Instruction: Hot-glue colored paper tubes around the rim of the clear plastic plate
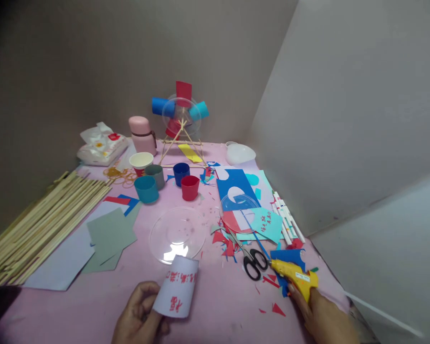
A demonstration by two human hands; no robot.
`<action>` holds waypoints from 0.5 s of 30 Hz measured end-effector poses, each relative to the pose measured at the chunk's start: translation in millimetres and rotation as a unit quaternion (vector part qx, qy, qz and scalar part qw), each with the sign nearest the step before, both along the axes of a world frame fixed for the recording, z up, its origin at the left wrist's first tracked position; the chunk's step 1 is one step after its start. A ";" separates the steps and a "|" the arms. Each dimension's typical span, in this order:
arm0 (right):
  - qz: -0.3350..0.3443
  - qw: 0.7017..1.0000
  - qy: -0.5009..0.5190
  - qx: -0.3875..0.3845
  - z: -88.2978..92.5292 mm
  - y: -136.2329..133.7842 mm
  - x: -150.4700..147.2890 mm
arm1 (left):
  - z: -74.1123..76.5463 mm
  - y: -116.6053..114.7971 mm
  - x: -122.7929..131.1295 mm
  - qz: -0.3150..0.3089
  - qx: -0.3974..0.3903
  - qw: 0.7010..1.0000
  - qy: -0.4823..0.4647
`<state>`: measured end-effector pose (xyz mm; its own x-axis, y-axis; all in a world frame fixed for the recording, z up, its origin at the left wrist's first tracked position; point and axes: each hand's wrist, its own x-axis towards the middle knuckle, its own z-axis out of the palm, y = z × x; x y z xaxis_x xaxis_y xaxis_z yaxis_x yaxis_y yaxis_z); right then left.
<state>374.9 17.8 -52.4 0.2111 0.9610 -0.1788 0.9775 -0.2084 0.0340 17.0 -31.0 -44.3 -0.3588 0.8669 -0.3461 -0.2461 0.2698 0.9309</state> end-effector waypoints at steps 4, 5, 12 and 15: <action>0.012 1.000 0.000 -0.007 -4.0 -5.8 1.6 | -2.9 1.8 -0.2 0.000 -0.007 1.000 -0.026; 0.016 1.000 0.009 -0.010 -4.1 -6.9 3.0 | -3.6 2.0 -0.4 0.001 -0.007 1.000 -0.030; -0.092 0.993 0.066 0.032 17.4 -14.7 5.5 | 0.5 3.0 1.7 0.024 -0.012 0.998 -0.054; -0.112 0.965 0.207 0.119 28.2 -21.1 -35.1 | 8.2 3.0 6.6 0.038 -0.008 0.998 -0.054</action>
<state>339.8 -3.3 -24.3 0.3752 0.9241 -0.0723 0.8272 -0.3690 -0.4238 23.5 -28.0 -36.0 -0.3831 0.8326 -0.4001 -0.3645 0.2617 0.8936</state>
